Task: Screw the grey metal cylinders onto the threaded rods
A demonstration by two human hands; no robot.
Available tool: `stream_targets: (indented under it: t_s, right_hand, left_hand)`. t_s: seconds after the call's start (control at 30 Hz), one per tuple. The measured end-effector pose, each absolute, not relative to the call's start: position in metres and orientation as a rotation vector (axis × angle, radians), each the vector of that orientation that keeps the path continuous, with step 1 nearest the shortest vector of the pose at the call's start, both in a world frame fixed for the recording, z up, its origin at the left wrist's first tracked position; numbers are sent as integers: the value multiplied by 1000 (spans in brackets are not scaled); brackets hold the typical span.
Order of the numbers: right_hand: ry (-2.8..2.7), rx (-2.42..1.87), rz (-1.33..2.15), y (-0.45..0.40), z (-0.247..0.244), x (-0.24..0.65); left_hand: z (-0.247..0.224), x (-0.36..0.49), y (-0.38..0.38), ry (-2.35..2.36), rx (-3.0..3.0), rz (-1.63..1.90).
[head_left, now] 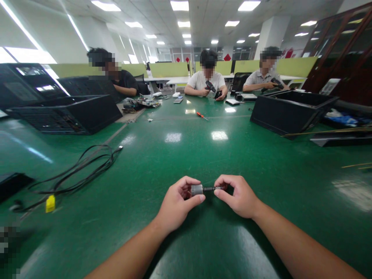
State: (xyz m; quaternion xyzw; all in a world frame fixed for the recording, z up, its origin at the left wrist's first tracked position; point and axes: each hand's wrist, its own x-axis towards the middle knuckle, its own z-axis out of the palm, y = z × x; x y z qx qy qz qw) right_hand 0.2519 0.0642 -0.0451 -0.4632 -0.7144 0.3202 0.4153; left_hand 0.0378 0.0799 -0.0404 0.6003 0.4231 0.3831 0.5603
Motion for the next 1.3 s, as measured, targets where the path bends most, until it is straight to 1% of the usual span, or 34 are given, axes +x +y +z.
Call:
stream_targets:
  t_s: [1.3]
  right_hand:
    - [-1785,-1179,791,67,-47,257]
  left_hand:
    - [-35,39,80,1014,1340,939]
